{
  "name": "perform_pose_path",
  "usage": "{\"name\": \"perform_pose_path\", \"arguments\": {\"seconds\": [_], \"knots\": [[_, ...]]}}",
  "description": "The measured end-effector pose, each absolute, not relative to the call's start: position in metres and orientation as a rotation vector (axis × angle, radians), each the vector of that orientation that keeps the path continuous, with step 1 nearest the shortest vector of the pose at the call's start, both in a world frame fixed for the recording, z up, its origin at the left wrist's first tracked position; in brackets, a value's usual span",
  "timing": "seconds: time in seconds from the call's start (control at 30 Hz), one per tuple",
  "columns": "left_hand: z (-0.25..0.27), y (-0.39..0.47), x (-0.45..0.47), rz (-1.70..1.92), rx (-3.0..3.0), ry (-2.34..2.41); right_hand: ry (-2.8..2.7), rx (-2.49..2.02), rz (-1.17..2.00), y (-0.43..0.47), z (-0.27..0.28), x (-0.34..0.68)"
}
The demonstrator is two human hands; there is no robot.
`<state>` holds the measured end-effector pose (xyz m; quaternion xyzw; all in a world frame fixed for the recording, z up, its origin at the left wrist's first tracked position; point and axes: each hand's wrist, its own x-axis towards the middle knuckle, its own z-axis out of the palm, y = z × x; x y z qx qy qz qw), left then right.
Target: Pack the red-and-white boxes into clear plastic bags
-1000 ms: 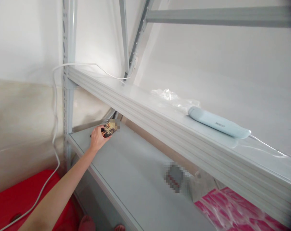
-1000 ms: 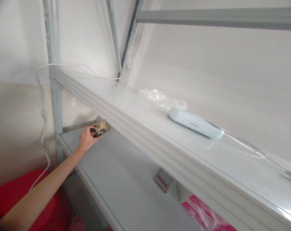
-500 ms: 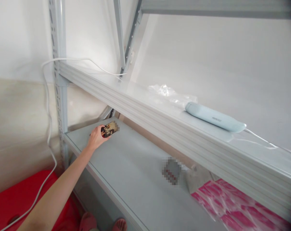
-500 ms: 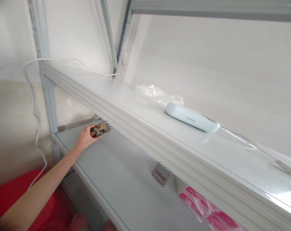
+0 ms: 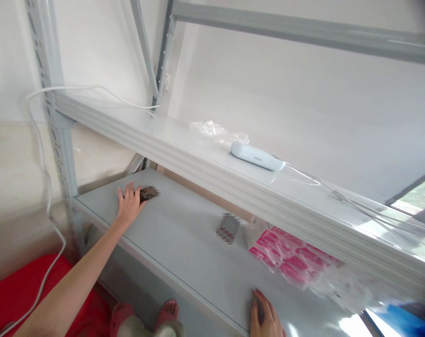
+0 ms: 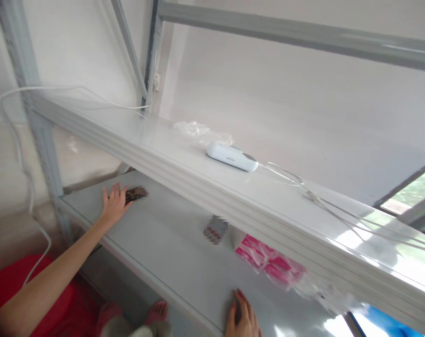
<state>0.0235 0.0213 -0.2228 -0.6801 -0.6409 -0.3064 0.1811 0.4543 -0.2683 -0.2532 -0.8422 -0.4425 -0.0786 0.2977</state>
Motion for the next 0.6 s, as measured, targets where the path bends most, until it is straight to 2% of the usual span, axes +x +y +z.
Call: {"name": "perform_pose_path", "arguments": {"seconds": [0.1,0.2,0.3,0.4,0.5,0.6], "knots": [[-0.222,-0.012,0.035,-0.923,-2.019,-1.765,-1.232,-2.238,-0.146,-0.271,-0.252,0.458],[-0.245,-0.077,0.054,-1.166,-2.040,-1.794,-1.202,-2.157,-0.154,-0.275,-0.247,0.457],[-0.309,-0.170,0.077,-1.478,-2.082,-1.813,-1.083,-1.973,-0.103,-0.289,-0.244,0.444],[-0.386,-0.261,0.088,-1.611,-2.212,-1.851,-0.966,-1.749,0.053,-0.315,-0.256,0.414],[-0.429,-0.326,0.076,-1.535,-2.306,-1.931,-0.911,-1.620,0.236,-0.350,-0.291,0.375],[-0.430,-0.363,0.051,-1.302,-2.439,-2.002,-0.842,-1.679,0.422,-0.395,-0.333,0.347]]}}
